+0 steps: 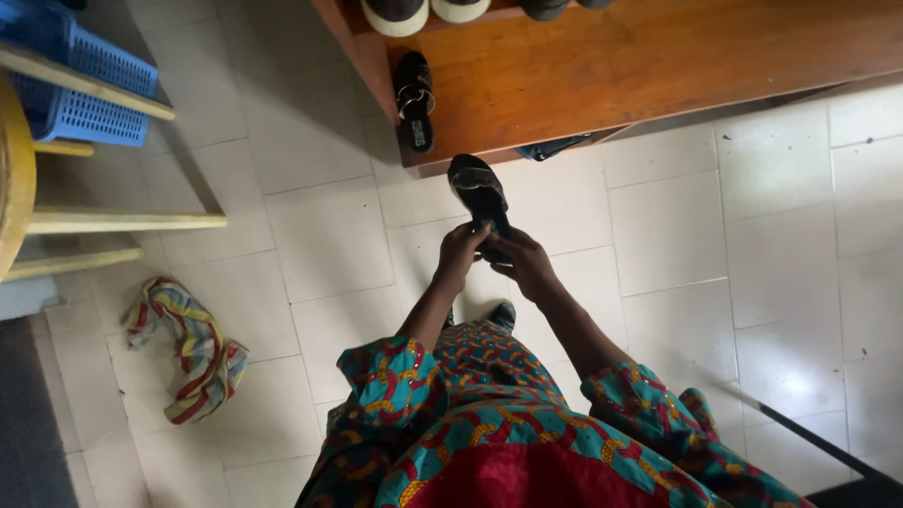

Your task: The person is cleaning and wiping various pairs of shoes using a cloth.

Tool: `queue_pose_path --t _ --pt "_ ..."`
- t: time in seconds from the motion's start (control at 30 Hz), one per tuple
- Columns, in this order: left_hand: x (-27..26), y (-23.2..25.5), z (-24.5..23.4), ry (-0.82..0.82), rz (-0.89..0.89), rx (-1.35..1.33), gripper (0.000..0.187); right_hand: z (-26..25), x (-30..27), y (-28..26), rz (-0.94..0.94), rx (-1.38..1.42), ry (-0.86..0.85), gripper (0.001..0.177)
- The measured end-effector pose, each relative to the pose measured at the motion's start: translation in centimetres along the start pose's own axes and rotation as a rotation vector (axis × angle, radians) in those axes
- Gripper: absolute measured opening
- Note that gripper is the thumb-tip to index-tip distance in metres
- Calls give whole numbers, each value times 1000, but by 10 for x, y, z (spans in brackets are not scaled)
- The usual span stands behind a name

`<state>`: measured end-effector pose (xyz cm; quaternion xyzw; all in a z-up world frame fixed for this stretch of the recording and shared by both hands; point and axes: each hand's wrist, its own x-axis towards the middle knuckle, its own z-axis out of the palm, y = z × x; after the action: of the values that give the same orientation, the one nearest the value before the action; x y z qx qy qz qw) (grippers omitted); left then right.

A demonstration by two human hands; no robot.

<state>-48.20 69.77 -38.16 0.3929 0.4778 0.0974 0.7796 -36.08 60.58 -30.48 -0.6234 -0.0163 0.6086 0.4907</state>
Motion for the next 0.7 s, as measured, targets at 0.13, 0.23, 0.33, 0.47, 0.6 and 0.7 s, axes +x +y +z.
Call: queue_pose_path --t 0.13,0.23,0.33,0.47,0.6,0.7 --pt "38 -12 -9 27 52 31 52 -15 72 29 7 113 12 47" --pt "71 -25 -12 100 114 10 57 -23 128 38 -23 211 5 42" --pt "96 -35 -13 206 185 -7 67 -26 178 44 -43 235 -13 39" --pt "98 -1 -10 288 238 107 71 -23 235 35 -84 226 -8 38" --pt "102 7 -17 303 243 171 75 -35 301 39 -100 186 52 41" --pt "106 2 -27 298 227 177 76 -23 307 27 -100 127 97 43"
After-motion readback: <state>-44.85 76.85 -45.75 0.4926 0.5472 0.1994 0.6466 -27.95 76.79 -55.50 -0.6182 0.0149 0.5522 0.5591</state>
